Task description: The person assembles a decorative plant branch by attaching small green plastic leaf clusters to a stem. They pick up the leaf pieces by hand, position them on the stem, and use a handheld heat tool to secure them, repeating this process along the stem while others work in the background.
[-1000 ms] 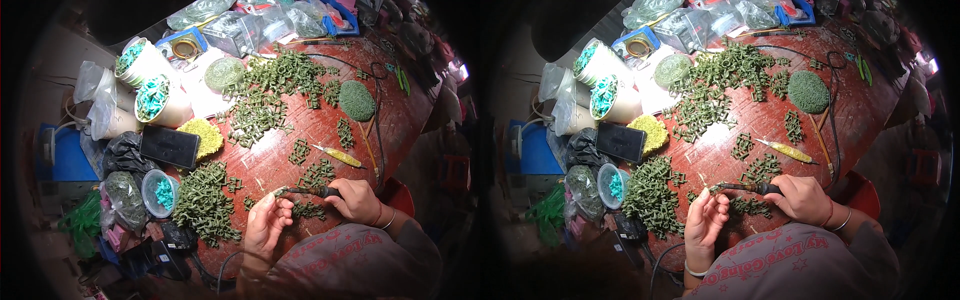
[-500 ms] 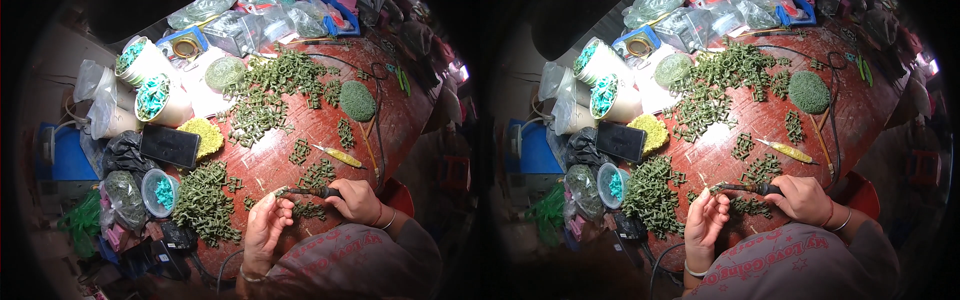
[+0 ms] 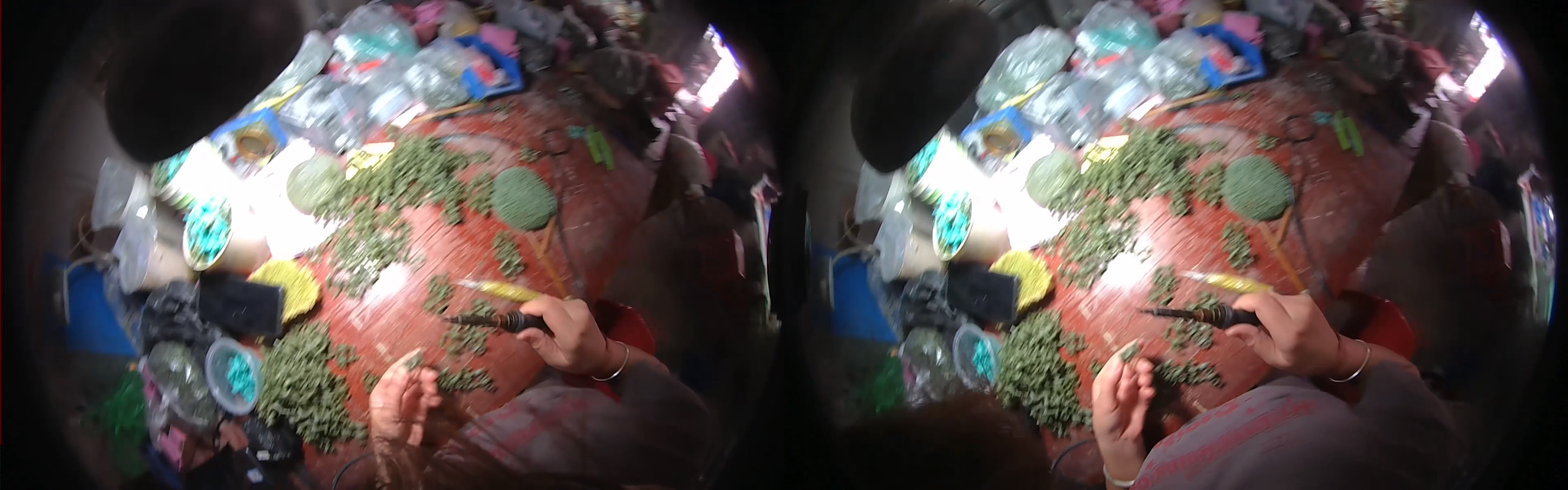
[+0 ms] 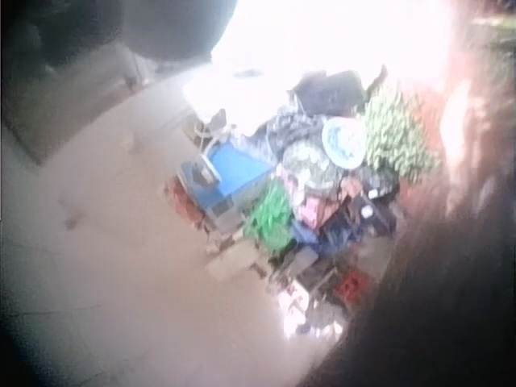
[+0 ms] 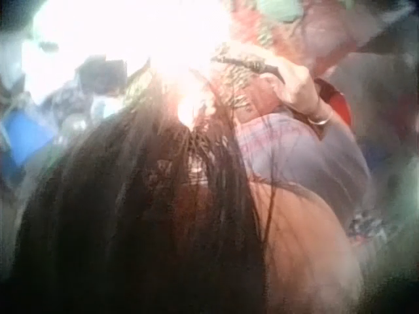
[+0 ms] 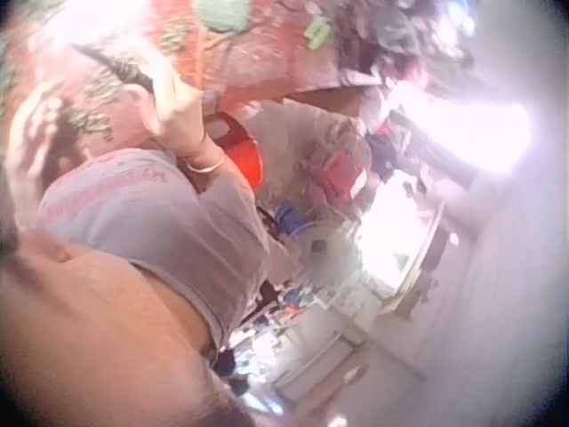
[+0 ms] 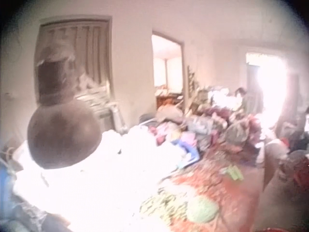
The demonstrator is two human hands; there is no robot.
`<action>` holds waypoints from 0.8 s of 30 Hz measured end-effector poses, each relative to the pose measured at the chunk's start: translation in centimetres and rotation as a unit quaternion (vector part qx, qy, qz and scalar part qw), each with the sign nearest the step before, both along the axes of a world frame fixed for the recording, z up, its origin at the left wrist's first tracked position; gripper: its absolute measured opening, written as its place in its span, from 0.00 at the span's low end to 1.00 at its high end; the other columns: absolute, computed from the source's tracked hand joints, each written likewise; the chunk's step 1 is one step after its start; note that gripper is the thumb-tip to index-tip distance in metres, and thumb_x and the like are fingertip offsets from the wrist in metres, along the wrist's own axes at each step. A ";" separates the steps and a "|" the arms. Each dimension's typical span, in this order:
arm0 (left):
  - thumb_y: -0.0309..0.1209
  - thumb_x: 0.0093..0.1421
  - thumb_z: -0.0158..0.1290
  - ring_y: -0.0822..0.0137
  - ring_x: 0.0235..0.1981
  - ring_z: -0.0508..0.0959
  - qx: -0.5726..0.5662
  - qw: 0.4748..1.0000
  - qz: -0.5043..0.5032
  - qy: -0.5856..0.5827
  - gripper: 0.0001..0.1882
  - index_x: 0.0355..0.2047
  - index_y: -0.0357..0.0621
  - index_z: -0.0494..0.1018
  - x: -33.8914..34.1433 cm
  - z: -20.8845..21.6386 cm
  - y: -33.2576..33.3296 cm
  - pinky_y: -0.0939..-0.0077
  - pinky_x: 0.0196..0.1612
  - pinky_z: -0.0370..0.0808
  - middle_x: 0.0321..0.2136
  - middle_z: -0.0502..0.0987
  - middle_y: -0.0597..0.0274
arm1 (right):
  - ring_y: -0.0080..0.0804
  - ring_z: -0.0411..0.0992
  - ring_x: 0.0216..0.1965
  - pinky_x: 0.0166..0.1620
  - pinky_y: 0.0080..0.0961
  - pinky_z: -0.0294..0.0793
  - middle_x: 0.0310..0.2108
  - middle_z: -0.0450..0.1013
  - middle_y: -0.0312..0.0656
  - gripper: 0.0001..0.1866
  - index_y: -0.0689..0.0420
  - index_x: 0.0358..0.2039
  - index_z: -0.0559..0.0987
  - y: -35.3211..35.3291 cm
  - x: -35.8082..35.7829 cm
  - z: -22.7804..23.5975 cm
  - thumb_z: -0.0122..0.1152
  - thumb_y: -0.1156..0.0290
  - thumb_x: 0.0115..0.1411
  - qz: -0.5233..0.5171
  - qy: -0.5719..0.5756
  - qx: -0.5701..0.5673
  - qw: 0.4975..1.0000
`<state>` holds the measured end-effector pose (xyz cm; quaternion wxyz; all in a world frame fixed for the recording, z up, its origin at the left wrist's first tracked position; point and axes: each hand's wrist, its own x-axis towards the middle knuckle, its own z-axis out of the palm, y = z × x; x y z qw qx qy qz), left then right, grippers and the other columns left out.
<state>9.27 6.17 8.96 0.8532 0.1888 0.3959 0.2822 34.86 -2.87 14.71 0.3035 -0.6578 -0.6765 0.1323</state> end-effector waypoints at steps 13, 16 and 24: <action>0.34 0.67 0.49 0.70 0.27 0.78 0.061 0.998 0.023 -0.015 0.21 0.54 0.29 0.67 -0.3 -2.1 -0.2 0.80 0.27 0.77 0.32 0.78 0.53 | 0.60 0.72 0.41 0.43 0.45 0.72 0.38 0.75 0.58 0.13 0.65 0.41 0.75 1.3 24.6 -5.5 0.59 0.67 0.62 -0.411 -0.095 0.095 0.902; 0.34 0.67 0.49 0.70 0.27 0.78 0.079 0.997 0.022 -0.008 0.21 0.53 0.28 0.67 -0.4 -2.4 -0.1 0.81 0.27 0.77 0.32 0.77 0.53 | 0.60 0.73 0.42 0.44 0.45 0.72 0.38 0.75 0.57 0.13 0.64 0.41 0.76 1.9 28.7 -6.4 0.59 0.67 0.62 -0.460 -0.117 0.134 0.870; 0.34 0.67 0.50 0.70 0.27 0.78 0.071 0.997 0.010 0.017 0.21 0.53 0.28 0.68 0.2 -1.2 -0.2 0.80 0.27 0.77 0.32 0.78 0.52 | 0.58 0.72 0.45 0.47 0.46 0.73 0.40 0.74 0.58 0.14 0.65 0.44 0.76 7.6 36.8 -8.2 0.57 0.69 0.62 -0.519 -0.194 0.107 0.826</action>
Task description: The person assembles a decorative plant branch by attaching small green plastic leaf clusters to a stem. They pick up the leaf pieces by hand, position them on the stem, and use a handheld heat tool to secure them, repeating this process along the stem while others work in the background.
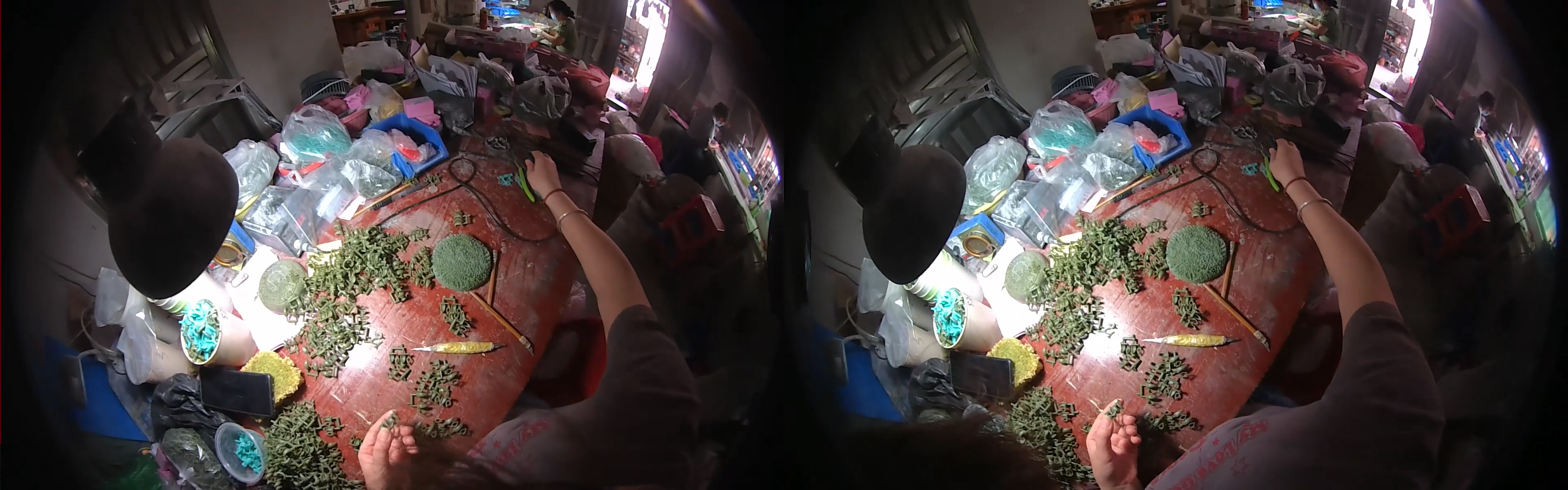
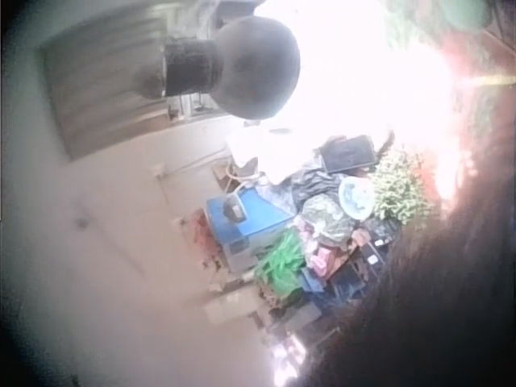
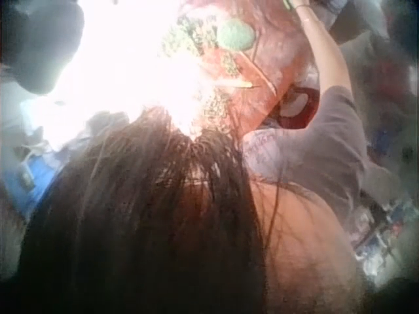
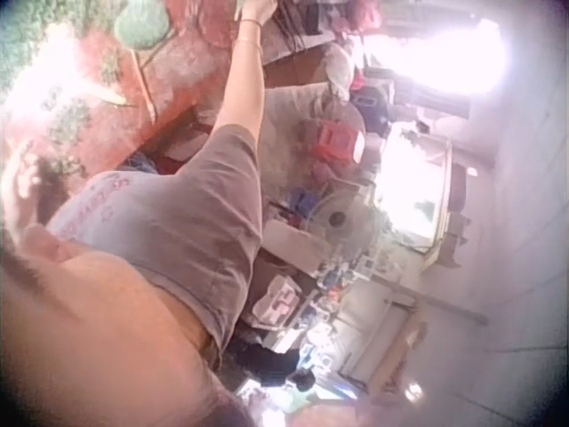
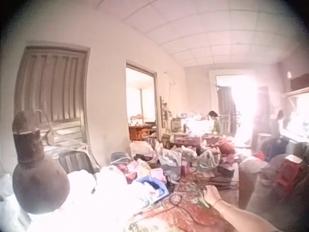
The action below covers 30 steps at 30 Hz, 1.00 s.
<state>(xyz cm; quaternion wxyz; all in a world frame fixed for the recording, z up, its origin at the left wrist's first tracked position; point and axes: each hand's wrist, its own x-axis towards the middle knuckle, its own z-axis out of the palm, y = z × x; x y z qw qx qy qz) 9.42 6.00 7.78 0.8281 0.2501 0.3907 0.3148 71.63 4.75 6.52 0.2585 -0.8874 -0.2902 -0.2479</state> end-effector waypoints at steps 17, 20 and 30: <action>0.29 0.64 0.51 0.76 0.27 0.70 -0.048 0.995 -0.043 -0.073 0.21 0.56 0.35 0.67 -1.3 -2.9 0.8 0.84 0.28 0.68 0.32 0.71 0.64 | 0.57 0.75 0.42 0.48 0.45 0.75 0.37 0.77 0.62 0.14 0.69 0.36 0.80 0.2 -0.8 1.6 0.56 0.68 0.61 0.055 0.105 -0.116 0.986; 0.27 0.65 0.49 0.79 0.25 0.65 -0.029 0.998 -0.053 -0.007 0.27 0.63 0.35 0.60 1.1 2.9 0.1 0.88 0.26 0.62 0.31 0.67 0.70 | 0.58 0.75 0.43 0.48 0.45 0.74 0.38 0.76 0.62 0.16 0.69 0.39 0.80 -0.8 -2.2 3.3 0.56 0.67 0.62 0.064 0.156 -0.183 0.969; 0.34 0.66 0.50 0.69 0.27 0.78 -0.004 1.000 0.001 -0.004 0.22 0.54 0.28 0.67 -0.4 -0.3 0.0 0.79 0.28 0.77 0.33 0.78 0.51 | 0.60 0.74 0.43 0.47 0.43 0.73 0.39 0.76 0.62 0.17 0.69 0.42 0.78 -3.4 -9.4 3.7 0.55 0.66 0.63 0.126 0.245 -0.139 0.951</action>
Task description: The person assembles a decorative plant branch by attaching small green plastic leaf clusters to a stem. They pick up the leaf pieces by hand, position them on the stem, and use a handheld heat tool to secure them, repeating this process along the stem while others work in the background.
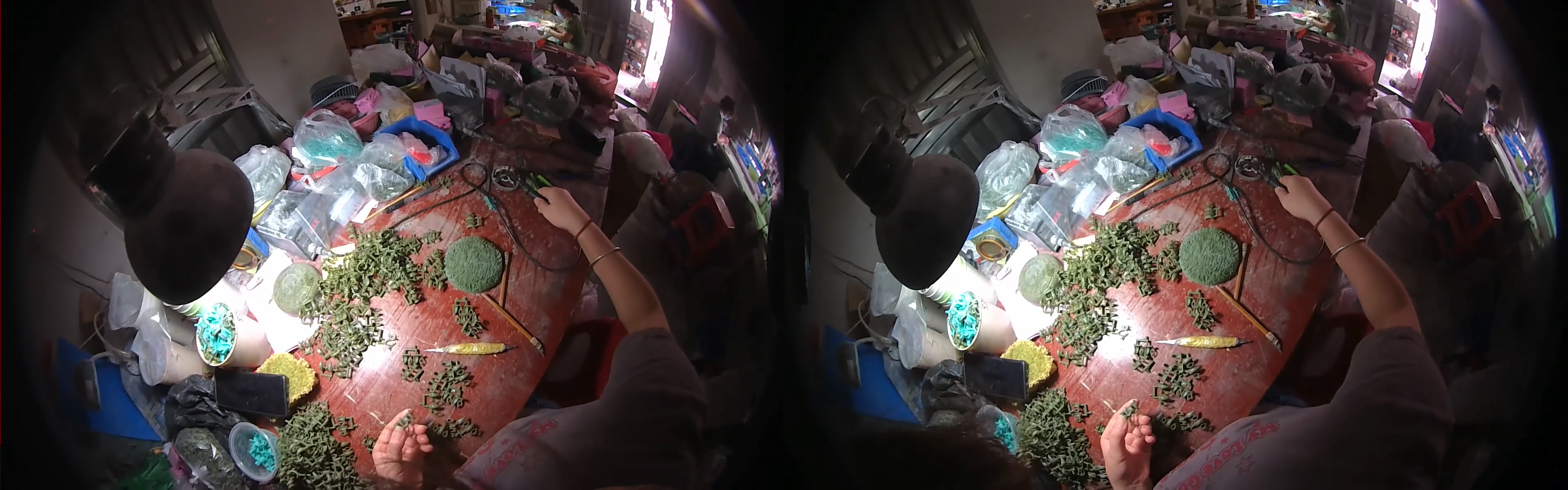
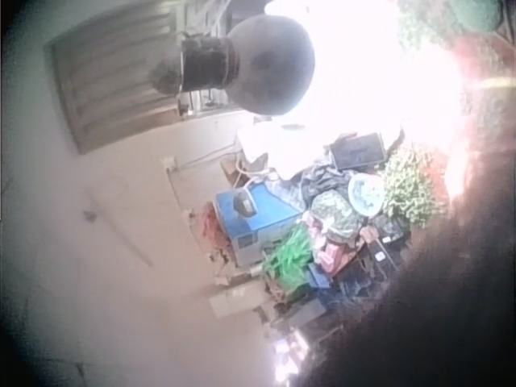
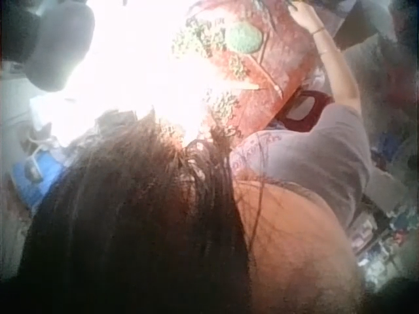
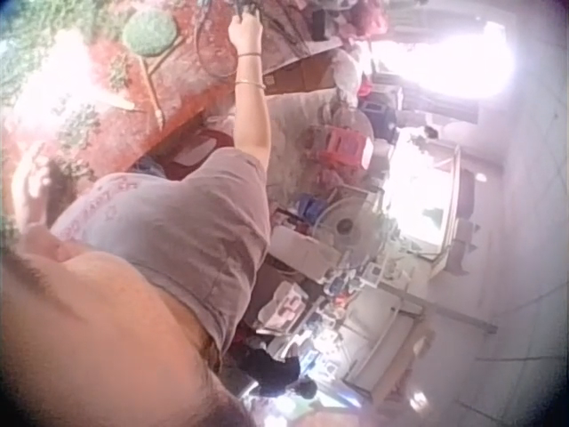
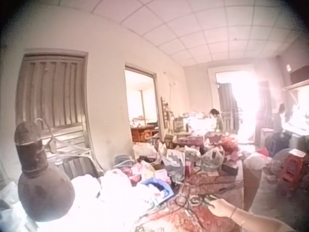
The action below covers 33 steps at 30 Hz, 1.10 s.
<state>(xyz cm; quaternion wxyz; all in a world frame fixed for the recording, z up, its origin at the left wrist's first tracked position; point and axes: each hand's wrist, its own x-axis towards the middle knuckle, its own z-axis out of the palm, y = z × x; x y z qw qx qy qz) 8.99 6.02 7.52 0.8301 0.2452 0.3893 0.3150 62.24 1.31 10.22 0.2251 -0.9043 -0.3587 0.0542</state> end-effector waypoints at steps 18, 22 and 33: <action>0.20 0.64 0.52 0.68 0.35 0.80 0.024 0.999 -0.027 0.032 0.22 0.59 0.35 0.65 0.8 2.9 -0.5 0.74 0.37 0.81 0.39 0.78 0.52 | 0.44 0.73 0.24 0.29 0.36 0.71 0.22 0.71 0.44 0.11 0.58 0.25 0.74 -2.6 -18.7 1.0 0.66 0.66 0.56 0.271 0.001 0.085 0.959; 0.20 0.63 0.53 0.69 0.34 0.80 0.048 0.996 -0.030 0.063 0.23 0.59 0.35 0.66 1.9 3.1 -0.6 0.76 0.35 0.79 0.39 0.79 0.53 | 0.41 0.71 0.17 0.23 0.34 0.66 0.15 0.70 0.45 0.15 0.59 0.21 0.73 -4.7 -18.6 0.2 0.70 0.66 0.52 0.189 0.059 0.012 0.980; 0.20 0.64 0.52 0.67 0.34 0.80 0.064 0.996 -0.017 0.051 0.23 0.59 0.35 0.65 1.7 3.4 -1.0 0.75 0.32 0.81 0.36 0.75 0.60 | 0.42 0.76 0.24 0.27 0.30 0.71 0.24 0.74 0.45 0.06 0.63 0.29 0.74 -4.1 -21.2 2.4 0.64 0.78 0.58 0.190 -0.098 0.225 0.951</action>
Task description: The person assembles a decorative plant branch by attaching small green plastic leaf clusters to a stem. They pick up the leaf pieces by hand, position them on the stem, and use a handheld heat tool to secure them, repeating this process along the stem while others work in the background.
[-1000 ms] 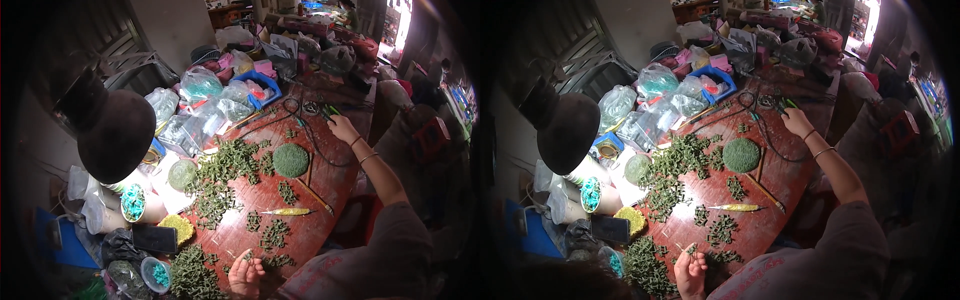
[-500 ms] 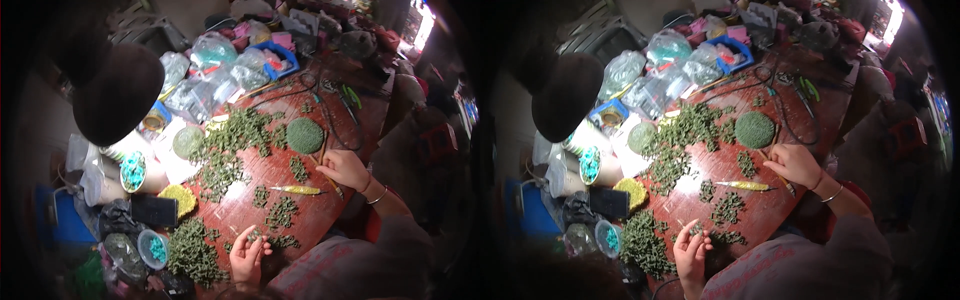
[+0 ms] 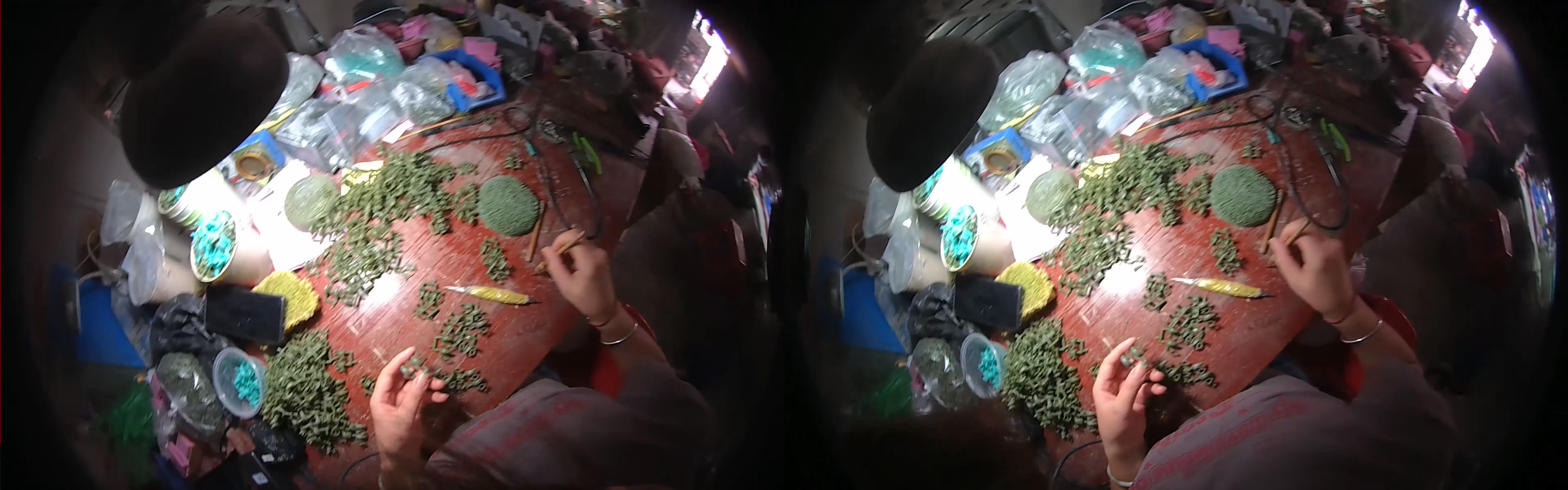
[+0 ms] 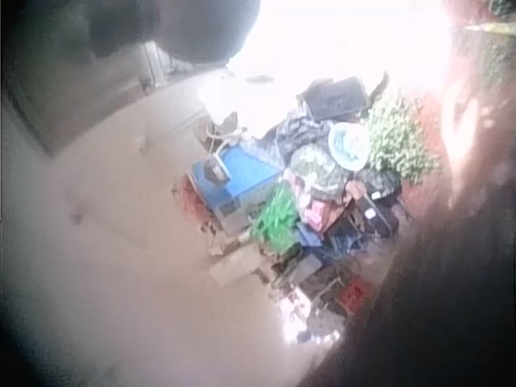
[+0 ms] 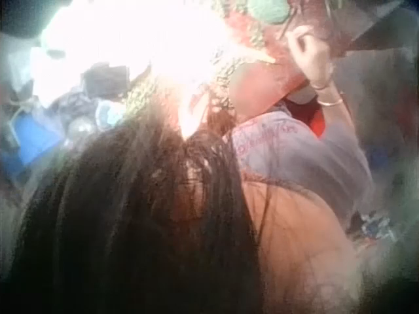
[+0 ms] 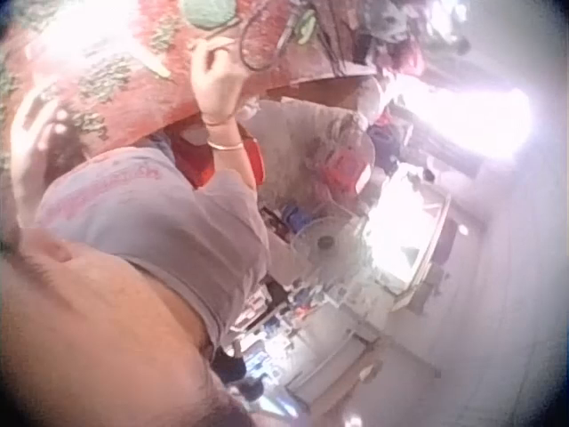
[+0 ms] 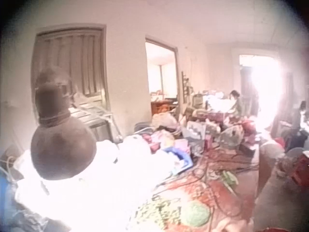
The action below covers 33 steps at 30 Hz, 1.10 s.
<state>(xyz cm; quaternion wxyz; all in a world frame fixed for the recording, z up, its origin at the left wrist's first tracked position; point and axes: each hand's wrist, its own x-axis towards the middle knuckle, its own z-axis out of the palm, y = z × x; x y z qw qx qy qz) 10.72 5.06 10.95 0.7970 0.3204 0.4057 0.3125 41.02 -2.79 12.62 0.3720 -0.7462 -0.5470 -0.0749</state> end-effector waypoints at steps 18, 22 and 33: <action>0.16 0.62 0.53 0.70 0.35 0.80 -0.005 1.000 -0.002 -0.029 0.20 0.55 0.33 0.66 -0.5 -1.7 0.3 0.79 0.37 0.79 0.39 0.74 0.59 | 0.14 0.70 0.26 0.29 0.12 0.70 0.27 0.73 0.32 0.04 0.61 0.34 0.78 3.2 -8.4 -1.9 0.61 0.75 0.64 0.152 0.620 -0.073 0.766; 0.18 0.63 0.54 0.72 0.34 0.80 -0.016 0.998 0.002 -0.057 0.14 0.49 0.34 0.68 -0.2 -1.6 0.1 0.80 0.35 0.79 0.37 0.75 0.59 | 0.16 0.69 0.27 0.32 0.18 0.68 0.27 0.73 0.31 0.04 0.61 0.35 0.78 4.1 -9.5 -1.7 0.64 0.75 0.61 0.218 0.518 -0.053 0.826; 0.20 0.64 0.54 0.71 0.34 0.80 -0.029 0.999 0.015 -0.040 0.12 0.47 0.33 0.70 -0.5 -1.6 0.2 0.80 0.35 0.80 0.38 0.76 0.59 | 0.32 0.74 0.26 0.29 0.26 0.71 0.30 0.77 0.42 0.06 0.61 0.35 0.79 6.1 -10.4 -2.4 0.67 0.76 0.56 0.382 0.256 0.032 0.888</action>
